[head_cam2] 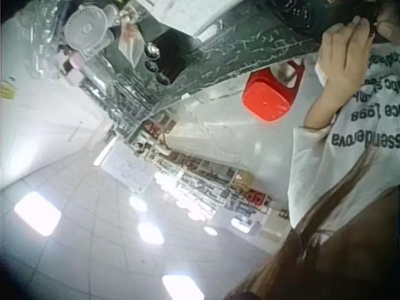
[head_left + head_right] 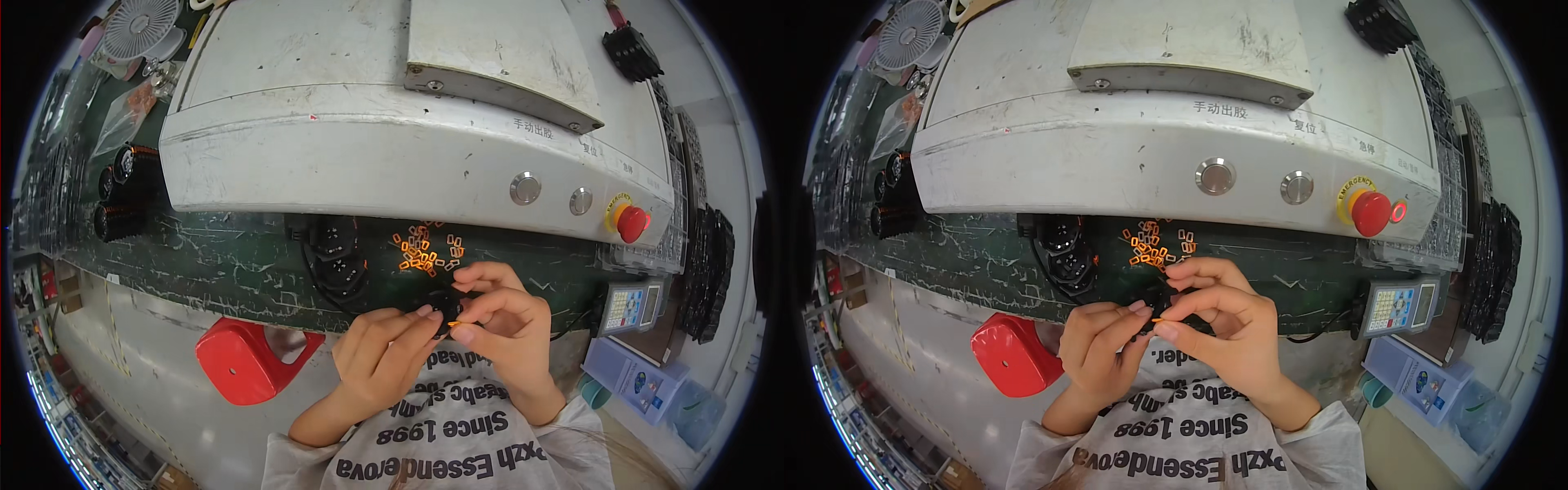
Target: The recorder is assembling small electronic components, specifically placing copper-coiled parts into a machine for processing and then removing them, eventually recording progress on a tally counter.
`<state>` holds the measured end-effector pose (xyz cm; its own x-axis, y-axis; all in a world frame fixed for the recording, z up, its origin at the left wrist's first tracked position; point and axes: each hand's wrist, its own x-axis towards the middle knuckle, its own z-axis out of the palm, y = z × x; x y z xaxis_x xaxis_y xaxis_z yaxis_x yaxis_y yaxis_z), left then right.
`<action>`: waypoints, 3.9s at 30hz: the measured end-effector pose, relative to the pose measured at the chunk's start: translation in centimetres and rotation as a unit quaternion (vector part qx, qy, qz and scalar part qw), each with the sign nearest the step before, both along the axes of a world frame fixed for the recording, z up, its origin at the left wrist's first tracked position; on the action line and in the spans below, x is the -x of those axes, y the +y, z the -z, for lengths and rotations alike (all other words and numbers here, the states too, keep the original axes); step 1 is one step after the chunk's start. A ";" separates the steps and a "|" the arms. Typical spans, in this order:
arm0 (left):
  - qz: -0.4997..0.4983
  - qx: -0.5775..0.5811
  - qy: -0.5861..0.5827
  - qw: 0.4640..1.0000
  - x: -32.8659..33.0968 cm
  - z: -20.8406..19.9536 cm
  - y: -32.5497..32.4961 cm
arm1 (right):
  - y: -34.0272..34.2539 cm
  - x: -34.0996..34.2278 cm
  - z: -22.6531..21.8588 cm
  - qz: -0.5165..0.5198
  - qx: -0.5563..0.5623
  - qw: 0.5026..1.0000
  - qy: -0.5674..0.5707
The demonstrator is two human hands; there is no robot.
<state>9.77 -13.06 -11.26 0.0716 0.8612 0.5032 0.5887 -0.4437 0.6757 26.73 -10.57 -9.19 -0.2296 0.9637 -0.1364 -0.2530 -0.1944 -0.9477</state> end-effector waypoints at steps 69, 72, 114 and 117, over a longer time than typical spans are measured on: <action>0.133 -0.014 0.325 0.936 1.9 -1.8 1.5 | 22.1 -4.6 -14.5 -0.038 -0.444 0.685 -0.577; 0.168 -0.020 0.200 0.965 2.0 -5.7 6.0 | 25.2 -5.2 -14.7 -0.099 -0.347 0.731 -0.580; -0.077 -0.159 -0.467 0.866 4.3 -13.6 29.8 | 25.1 0.1 -15.1 -0.045 -0.554 0.557 -0.617; -0.045 -0.134 -0.444 0.885 4.9 -12.5 24.8 | 18.3 -4.1 -14.4 -0.004 -0.551 0.643 -0.533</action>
